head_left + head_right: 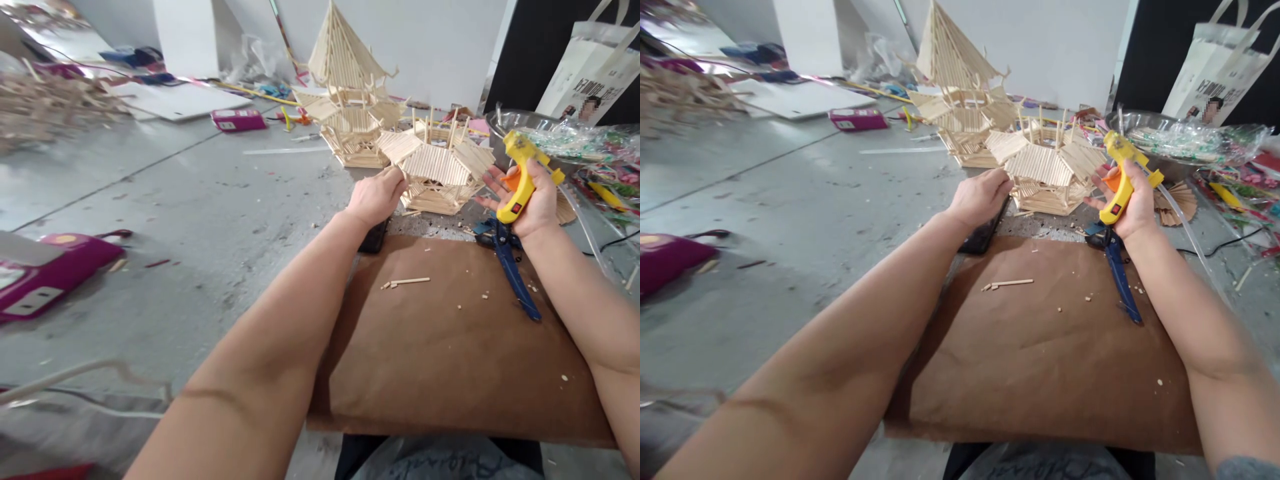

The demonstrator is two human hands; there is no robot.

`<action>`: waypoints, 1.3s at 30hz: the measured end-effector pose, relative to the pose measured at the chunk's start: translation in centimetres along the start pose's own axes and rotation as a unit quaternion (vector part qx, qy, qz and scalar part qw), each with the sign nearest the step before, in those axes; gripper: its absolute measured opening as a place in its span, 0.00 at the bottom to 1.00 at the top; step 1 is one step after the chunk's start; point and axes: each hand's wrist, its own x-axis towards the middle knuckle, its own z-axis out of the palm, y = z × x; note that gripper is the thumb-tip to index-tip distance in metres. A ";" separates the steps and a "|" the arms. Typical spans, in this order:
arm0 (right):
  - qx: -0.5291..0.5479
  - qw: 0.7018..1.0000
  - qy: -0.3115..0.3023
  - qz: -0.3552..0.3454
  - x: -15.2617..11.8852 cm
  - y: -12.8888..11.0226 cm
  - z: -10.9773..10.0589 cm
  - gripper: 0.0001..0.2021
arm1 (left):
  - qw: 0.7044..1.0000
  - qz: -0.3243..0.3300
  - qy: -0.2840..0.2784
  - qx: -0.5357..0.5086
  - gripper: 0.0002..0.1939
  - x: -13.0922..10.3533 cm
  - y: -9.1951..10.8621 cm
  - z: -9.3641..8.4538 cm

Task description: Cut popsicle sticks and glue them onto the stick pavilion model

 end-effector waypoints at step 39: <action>-0.045 0.999 -0.009 -0.014 0.4 -0.3 -1.8 0.12 | 0.942 -0.040 0.108 -0.315 0.11 0.9 -0.5 3.3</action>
